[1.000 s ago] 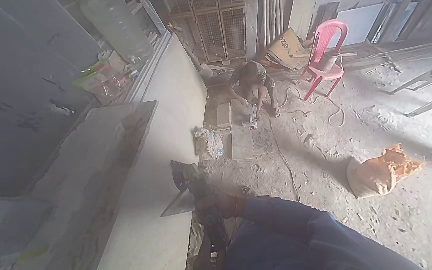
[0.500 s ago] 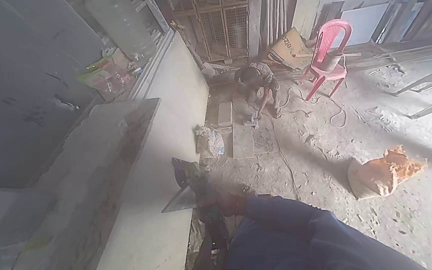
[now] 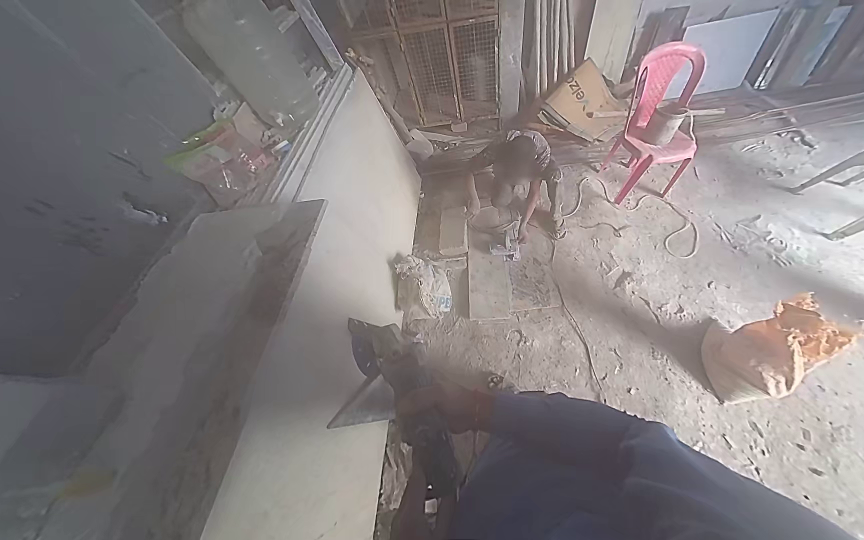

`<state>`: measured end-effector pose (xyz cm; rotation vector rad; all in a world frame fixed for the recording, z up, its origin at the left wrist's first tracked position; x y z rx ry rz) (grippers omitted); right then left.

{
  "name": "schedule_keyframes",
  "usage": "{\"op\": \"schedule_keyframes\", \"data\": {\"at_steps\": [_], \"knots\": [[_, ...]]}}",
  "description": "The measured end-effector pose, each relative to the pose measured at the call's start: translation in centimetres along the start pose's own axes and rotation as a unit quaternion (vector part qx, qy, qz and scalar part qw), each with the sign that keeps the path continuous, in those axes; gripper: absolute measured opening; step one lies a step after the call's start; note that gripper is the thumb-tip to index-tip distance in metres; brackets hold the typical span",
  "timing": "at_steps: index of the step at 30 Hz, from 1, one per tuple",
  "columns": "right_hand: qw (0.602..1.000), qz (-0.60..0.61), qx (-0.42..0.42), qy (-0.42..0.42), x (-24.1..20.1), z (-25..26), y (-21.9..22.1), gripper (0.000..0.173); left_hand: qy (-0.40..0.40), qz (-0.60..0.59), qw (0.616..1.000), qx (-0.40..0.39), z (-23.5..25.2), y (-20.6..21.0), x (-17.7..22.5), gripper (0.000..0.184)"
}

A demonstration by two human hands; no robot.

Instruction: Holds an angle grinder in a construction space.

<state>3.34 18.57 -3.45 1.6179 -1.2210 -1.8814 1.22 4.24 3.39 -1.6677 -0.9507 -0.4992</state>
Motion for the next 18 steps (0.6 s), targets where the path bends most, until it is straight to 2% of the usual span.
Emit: {"op": "schedule_keyframes", "data": {"at_steps": [11, 14, 17, 18], "knots": [[1.000, -0.005, 0.005, -0.004, -0.1, 0.3, -0.5, 0.020, 0.007, -0.006, 1.000, -0.007, 0.5, -0.1, -0.3, 0.056], [1.000, -0.007, 0.009, -0.001, -0.1, 0.4, -0.5, 0.021, 0.044, 0.013, 0.999, 0.026, 0.5, 0.3, -1.8, 0.056], [1.000, -0.010, 0.010, -0.001, -0.3, 0.5, -0.4, 0.022, 0.034, 0.011, 0.999, 0.022, 0.6, -0.1, -1.1, 0.056], [1.000, -0.012, 0.009, -0.001, -0.3, 0.6, -0.4, 0.022, 0.002, 0.006, 1.000, -0.009, 0.7, -0.6, 0.1, 0.058]]}}
Point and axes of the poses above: each hand's wrist, its own z-axis towards the middle knuckle, its own y-axis out of the palm, x = y × z, the point moved 6 cm from there along z, towards the middle knuckle, and after that the axes turned 12 degrees about -x, right-handed, at the moved point
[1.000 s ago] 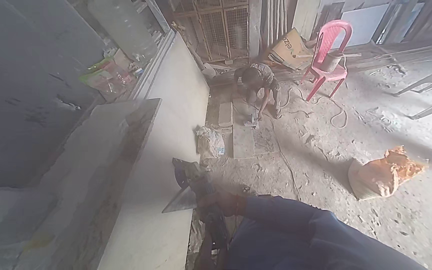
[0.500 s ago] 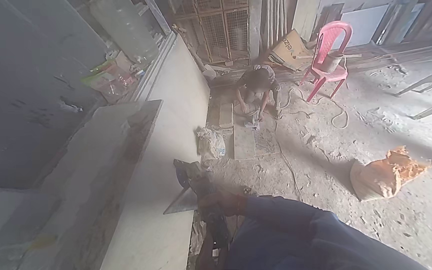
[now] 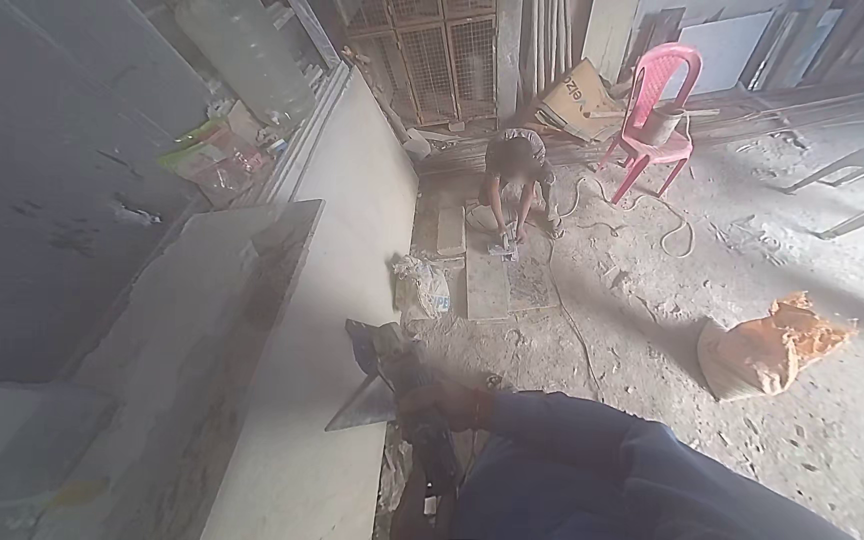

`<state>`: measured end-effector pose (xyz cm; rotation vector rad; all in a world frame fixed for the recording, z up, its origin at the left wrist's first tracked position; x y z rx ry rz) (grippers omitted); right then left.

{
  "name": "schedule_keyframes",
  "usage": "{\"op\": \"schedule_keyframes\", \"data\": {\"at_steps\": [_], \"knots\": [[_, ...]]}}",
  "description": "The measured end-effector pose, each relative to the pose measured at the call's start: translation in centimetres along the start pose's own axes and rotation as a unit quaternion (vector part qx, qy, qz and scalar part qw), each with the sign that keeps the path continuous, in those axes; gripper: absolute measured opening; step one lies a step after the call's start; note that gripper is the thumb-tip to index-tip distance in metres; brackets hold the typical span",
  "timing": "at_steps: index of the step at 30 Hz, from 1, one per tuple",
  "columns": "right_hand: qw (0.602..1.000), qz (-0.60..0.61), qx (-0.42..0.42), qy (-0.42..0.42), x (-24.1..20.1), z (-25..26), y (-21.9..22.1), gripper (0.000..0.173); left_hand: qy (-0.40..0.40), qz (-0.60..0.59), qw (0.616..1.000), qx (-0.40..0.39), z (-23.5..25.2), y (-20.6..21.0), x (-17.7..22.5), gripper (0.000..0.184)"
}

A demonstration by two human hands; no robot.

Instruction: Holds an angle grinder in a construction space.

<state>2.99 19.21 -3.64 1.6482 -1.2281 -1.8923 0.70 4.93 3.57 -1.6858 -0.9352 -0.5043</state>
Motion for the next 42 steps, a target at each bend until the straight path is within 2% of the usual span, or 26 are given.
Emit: {"op": "schedule_keyframes", "data": {"at_steps": [2, 5, 7, 18, 22, 24, 26, 29, 31, 32, 35, 37, 40, 42], "knots": [[1.000, -0.001, -0.001, -0.002, 0.0, 0.1, -0.1, 0.024, -0.032, -0.004, 0.999, -0.029, 0.1, -0.3, 0.7, 0.058], [1.000, -0.005, 0.000, -0.005, 0.1, 0.3, -0.3, 0.027, 0.022, -0.001, 0.999, 0.027, 0.4, 1.2, -4.1, 0.060], [1.000, -0.005, -0.002, -0.006, 0.1, 0.4, -0.4, 0.025, 0.024, -0.003, 0.999, 0.027, 0.5, 1.5, -5.0, 0.061], [1.000, -0.006, 0.002, 0.001, 0.1, 0.4, -0.2, 0.023, 0.013, 0.003, 0.999, 0.032, 0.4, 1.2, -4.5, 0.058], [1.000, -0.010, -0.005, -0.006, 0.2, 0.4, -0.2, 0.024, -0.031, -0.005, 0.999, -0.030, 0.0, -0.2, 0.0, 0.059], [1.000, -0.011, -0.008, -0.006, 0.2, 0.3, -0.2, 0.025, 0.041, -0.002, 0.999, 0.035, -0.1, 0.2, -0.8, 0.058], [1.000, -0.007, -0.004, -0.006, 0.2, 0.1, -0.1, 0.024, -0.018, -0.006, 1.000, -0.022, 0.0, 0.1, -0.5, 0.061], [1.000, -0.004, 0.002, -0.002, 0.1, -0.1, 0.1, 0.025, -0.032, -0.020, 0.999, -0.018, -0.1, 0.2, 0.0, 0.055], [1.000, -0.005, 0.004, 0.004, 0.0, -0.3, 0.2, 0.023, -0.011, -0.006, 1.000, 0.000, -0.2, 0.5, -0.9, 0.051], [1.000, -0.003, 0.003, 0.004, 0.0, -0.3, 0.2, 0.023, 0.003, 0.003, 1.000, 0.017, -0.1, 1.1, -2.6, 0.050], [1.000, -0.001, 0.000, 0.003, 0.1, -0.4, 0.2, 0.023, 0.020, 0.012, 0.999, 0.030, -0.1, 1.9, -4.8, 0.053], [1.000, 0.003, -0.004, 0.001, 0.1, -0.4, 0.3, 0.023, 0.022, 0.011, 0.999, 0.035, -0.3, 1.8, -4.3, 0.053], [1.000, 0.005, -0.012, 0.002, 0.1, -0.5, 0.4, 0.024, 0.000, -0.003, 1.000, 0.006, -0.6, 0.5, 0.2, 0.053], [1.000, 0.006, -0.015, 0.000, 0.1, -0.5, 0.4, 0.024, -0.006, -0.004, 1.000, 0.007, -0.7, 0.3, 0.9, 0.050]]}}
Point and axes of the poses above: each hand's wrist, its own z-axis towards the middle knuckle, its own y-axis out of the palm, x = y × z, the point moved 6 cm from there along z, towards the middle knuckle, and after that the axes turned 12 degrees about -x, right-handed, at the moved point
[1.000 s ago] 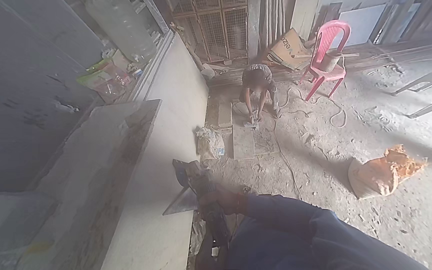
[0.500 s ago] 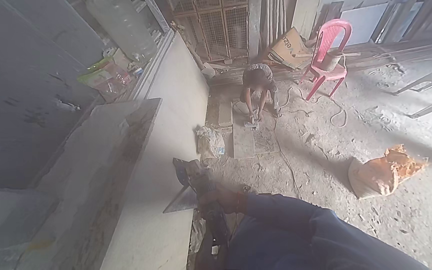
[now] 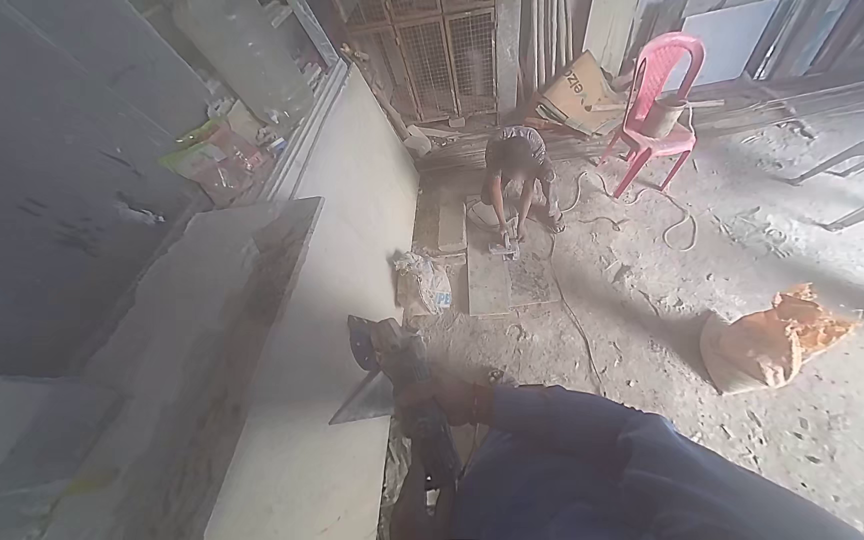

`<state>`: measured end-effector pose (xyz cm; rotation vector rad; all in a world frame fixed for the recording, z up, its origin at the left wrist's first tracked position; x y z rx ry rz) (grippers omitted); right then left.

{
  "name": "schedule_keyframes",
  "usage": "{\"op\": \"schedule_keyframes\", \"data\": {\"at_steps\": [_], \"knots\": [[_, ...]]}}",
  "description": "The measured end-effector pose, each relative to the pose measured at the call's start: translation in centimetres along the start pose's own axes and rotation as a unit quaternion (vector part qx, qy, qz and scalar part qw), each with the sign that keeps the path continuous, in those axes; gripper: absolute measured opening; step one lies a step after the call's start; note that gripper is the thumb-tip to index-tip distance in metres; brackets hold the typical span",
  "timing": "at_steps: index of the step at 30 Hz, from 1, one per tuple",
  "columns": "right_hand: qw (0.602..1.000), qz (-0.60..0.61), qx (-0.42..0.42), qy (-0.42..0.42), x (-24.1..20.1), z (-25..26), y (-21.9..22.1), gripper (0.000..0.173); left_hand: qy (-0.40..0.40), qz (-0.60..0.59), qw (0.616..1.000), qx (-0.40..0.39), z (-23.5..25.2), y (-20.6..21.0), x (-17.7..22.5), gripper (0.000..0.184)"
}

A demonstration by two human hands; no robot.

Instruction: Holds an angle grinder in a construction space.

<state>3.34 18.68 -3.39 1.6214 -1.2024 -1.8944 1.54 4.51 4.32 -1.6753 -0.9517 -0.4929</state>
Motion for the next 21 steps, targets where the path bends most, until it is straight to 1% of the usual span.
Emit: {"op": "schedule_keyframes", "data": {"at_steps": [3, 9, 12, 16, 17, 19, 21], "knots": [[1.000, -0.002, 0.001, -0.002, 0.0, 0.0, -0.1, 0.023, -0.003, 0.000, 1.000, 0.001, -0.2, 0.0, 0.0, 0.045], [1.000, -0.003, 0.010, -0.005, -0.2, -0.4, -0.2, 0.023, -0.018, -0.002, 1.000, -0.010, -0.1, 0.3, 0.4, 0.048], [1.000, -0.004, 0.015, -0.003, -0.4, -0.6, -0.2, 0.023, 0.013, -0.001, 1.000, 0.001, 0.1, 0.9, -1.2, 0.052], [1.000, -0.008, 0.010, 0.001, -0.4, -0.5, -0.4, 0.022, -0.021, 0.000, 0.999, -0.024, 0.2, 0.5, 0.1, 0.052], [1.000, -0.009, 0.014, 0.004, -0.3, -0.4, -0.5, 0.023, -0.014, -0.001, 1.000, -0.017, 0.3, 0.9, -1.1, 0.056], [1.000, -0.007, 0.022, 0.014, -0.3, -0.5, -0.7, 0.027, 0.020, -0.005, 1.000, 0.013, 0.7, 2.2, -5.0, 0.063], [1.000, -0.005, 0.023, 0.018, -0.2, -0.5, -0.8, 0.027, 0.030, -0.008, 0.999, 0.016, 0.9, 2.6, -6.0, 0.065]]}}
Point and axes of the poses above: each hand's wrist, its own z-axis towards the middle knuckle, its own y-axis out of the palm, x = y × z, the point moved 6 cm from there along z, towards the middle knuckle, and after that the axes turned 12 degrees about -x, right-handed, at the moved point
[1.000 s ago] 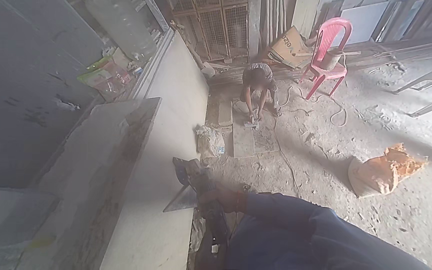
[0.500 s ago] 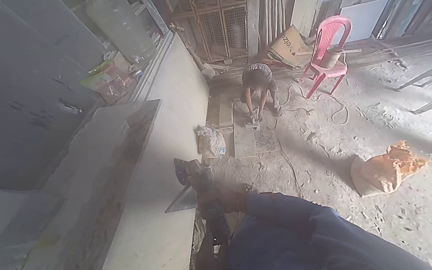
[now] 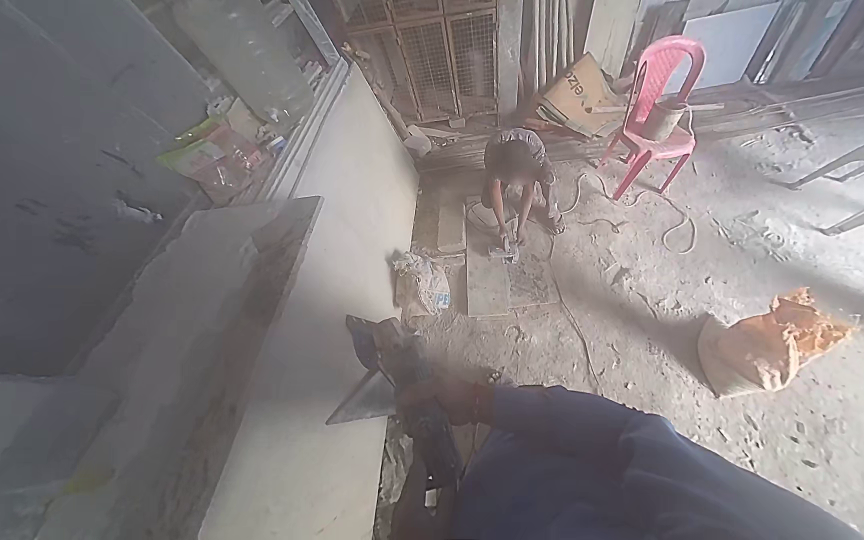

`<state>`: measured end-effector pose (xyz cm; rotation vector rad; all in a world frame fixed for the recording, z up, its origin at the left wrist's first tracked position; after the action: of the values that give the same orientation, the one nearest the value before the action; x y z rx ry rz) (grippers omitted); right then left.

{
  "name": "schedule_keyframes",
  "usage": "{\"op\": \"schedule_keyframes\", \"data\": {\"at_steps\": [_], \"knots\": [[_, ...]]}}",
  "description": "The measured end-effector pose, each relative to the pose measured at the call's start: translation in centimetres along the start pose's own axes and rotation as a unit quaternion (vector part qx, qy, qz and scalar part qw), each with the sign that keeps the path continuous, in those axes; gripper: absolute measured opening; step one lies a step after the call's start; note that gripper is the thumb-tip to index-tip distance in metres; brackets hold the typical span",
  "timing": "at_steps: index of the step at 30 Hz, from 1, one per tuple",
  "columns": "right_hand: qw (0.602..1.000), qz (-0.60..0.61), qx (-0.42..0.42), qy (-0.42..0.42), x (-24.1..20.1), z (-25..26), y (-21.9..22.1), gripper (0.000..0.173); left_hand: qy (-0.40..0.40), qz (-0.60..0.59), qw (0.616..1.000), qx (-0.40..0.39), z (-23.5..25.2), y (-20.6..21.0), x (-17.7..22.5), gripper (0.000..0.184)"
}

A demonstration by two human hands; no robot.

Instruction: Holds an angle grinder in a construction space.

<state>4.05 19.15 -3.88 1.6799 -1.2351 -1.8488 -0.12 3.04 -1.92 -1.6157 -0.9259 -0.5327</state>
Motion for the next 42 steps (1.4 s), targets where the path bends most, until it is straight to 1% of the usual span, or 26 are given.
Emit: {"op": "schedule_keyframes", "data": {"at_steps": [4, 7, 10, 15, 18, 22, 25, 30, 34, 37, 39, 42], "knots": [[1.000, 0.003, -0.005, -0.005, 0.0, 0.1, -0.1, 0.026, -0.010, -0.002, 1.000, -0.002, 0.1, -0.2, 0.9, 0.064], [1.000, -0.001, -0.004, -0.002, -0.3, 0.0, -0.1, 0.026, -0.031, 0.005, 0.999, -0.016, 0.3, -0.7, 3.0, 0.061], [1.000, 0.000, -0.001, -0.001, -0.4, 0.1, -0.2, 0.026, -0.019, 0.004, 1.000, -0.010, 0.4, -0.9, 3.3, 0.060], [1.000, 0.002, -0.004, 0.000, -0.6, 0.3, -0.1, 0.026, -0.028, 0.004, 0.999, -0.015, 0.6, -1.4, 4.9, 0.057], [1.000, 0.004, -0.010, -0.003, -0.6, 0.4, -0.2, 0.026, -0.027, -0.001, 1.000, -0.016, 0.7, -1.5, 5.3, 0.058], [1.000, -0.001, -0.007, -0.002, -0.6, 0.6, -0.3, 0.025, -0.034, -0.002, 0.999, -0.018, 0.8, -1.5, 4.7, 0.060], [1.000, 0.004, -0.010, -0.005, -0.6, 0.8, -0.4, 0.027, 0.000, 0.008, 1.000, 0.011, 1.0, -0.5, 0.8, 0.065], [1.000, 0.014, -0.016, -0.008, -0.4, 1.0, -0.5, 0.025, -0.009, 0.027, 1.000, 0.008, 1.0, -0.5, 0.1, 0.064], [1.000, 0.011, -0.012, -0.008, -0.4, 1.0, -0.5, 0.026, 0.001, 0.029, 1.000, 0.008, 1.0, -0.6, 0.2, 0.064], [1.000, 0.009, -0.001, -0.004, -0.5, 0.9, -0.5, 0.029, 0.000, 0.015, 1.000, -0.009, 1.2, -1.1, 1.7, 0.064], [1.000, 0.008, 0.005, -0.004, -0.5, 0.7, -0.5, 0.029, -0.014, -0.001, 1.000, -0.018, 1.1, -1.6, 3.6, 0.057], [1.000, 0.008, 0.008, -0.005, -0.4, 0.6, -0.5, 0.029, -0.013, -0.004, 1.000, -0.020, 1.1, -1.8, 4.7, 0.053]]}}
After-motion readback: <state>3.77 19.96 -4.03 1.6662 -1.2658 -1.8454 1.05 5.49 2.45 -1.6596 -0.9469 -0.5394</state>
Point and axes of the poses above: each hand's wrist, its own z-axis towards the middle knuckle, its own y-axis out of the palm, x = y × z, the point moved 6 cm from there along z, towards the middle knuckle, and after that the axes turned 12 degrees about -x, right-handed, at the moved point
